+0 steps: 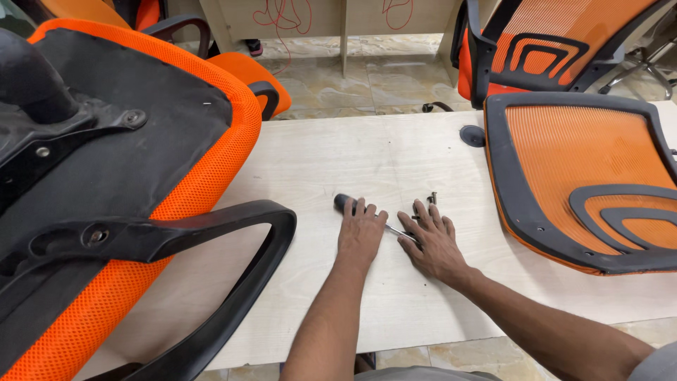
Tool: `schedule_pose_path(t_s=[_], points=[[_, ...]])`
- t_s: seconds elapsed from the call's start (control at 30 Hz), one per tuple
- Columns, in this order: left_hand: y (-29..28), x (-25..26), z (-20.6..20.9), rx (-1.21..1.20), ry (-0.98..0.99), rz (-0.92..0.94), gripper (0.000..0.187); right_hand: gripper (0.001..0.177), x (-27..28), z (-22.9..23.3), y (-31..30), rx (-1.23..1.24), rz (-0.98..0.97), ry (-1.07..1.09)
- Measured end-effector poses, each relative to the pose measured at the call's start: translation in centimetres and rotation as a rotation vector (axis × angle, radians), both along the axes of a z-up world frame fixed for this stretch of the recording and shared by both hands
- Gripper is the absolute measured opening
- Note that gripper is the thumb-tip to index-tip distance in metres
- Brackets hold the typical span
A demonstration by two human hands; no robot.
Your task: The person uses a screwdriver to tighten a screw on the underside of an orange office chair seat. They then pick up a bolt and nut, thread them together, and insert the bolt into the chair base to secure the seat, tightening it with the screwdriver.
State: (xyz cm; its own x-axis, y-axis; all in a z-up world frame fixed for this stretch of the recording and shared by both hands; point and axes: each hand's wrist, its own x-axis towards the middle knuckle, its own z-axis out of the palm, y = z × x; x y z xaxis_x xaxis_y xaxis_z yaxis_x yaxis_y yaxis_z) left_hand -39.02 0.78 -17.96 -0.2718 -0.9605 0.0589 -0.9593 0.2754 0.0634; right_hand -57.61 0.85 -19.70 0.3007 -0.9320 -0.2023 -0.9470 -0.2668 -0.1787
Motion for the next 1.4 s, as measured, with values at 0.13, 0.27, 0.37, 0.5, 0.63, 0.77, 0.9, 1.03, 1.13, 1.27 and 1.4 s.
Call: schedule_pose_path(t_s=[0.13, 0.27, 0.37, 0.5, 0.63, 0.77, 0.9, 1.03, 1.13, 1.27, 1.4], points=[[1.3, -0.7, -1.0, 0.023, 0.066, -0.024, 0.026, 0.064, -1.6, -0.5, -0.9, -0.04, 0.032, 0.026], [1.7, -1.3, -1.2, 0.031, 0.147, 0.002, 0.029, 0.066, -2.6, -0.9, -1.5, -0.05, 0.032, 0.046], [2.2, -1.5, -1.1, 0.054, 0.155, 0.018, 0.033, 0.066, -2.6, -0.9, -1.5, -0.043, 0.024, 0.044], [3.1, -0.8, -0.5, -0.01, 0.166, 0.025, 0.048, 0.063, -1.7, 0.1, -1.1, -0.057, 0.005, 0.051], [4.1, 1.0, 0.2, -0.005, 0.301, 0.055, 0.049, 0.068, 0.4, 1.0, -0.6, -0.111, -0.015, -0.095], [5.6, 3.3, 2.0, -0.191, 0.361, 0.147, 0.046, 0.055, 5.2, 1.9, -0.2, -0.353, 0.108, -0.288], [8.1, 6.8, 4.4, -0.264, 0.562, 0.213, 0.034, 0.044, 11.0, 3.1, 1.6, -0.415, 0.187, -0.446], [11.9, 11.4, 5.9, -0.125, 0.76, 0.364, 0.035, 0.035, 16.3, 4.1, 5.0, -0.314, 0.131, -0.583], [15.9, 15.2, 5.1, -0.106, 0.815, 0.401, 0.038, 0.03, 20.1, 4.0, 8.1, -0.378, 0.147, -0.633], [20.8, 20.0, 2.7, 0.005, 0.818, 0.359, 0.038, 0.029, 25.5, 2.2, 13.7, -0.177, -0.017, -0.735], [26.6, 24.2, 0.0, -0.088, 0.94, 0.365, 0.037, 0.03, 30.9, 0.0, 20.5, -0.131, -0.05, -0.819]])
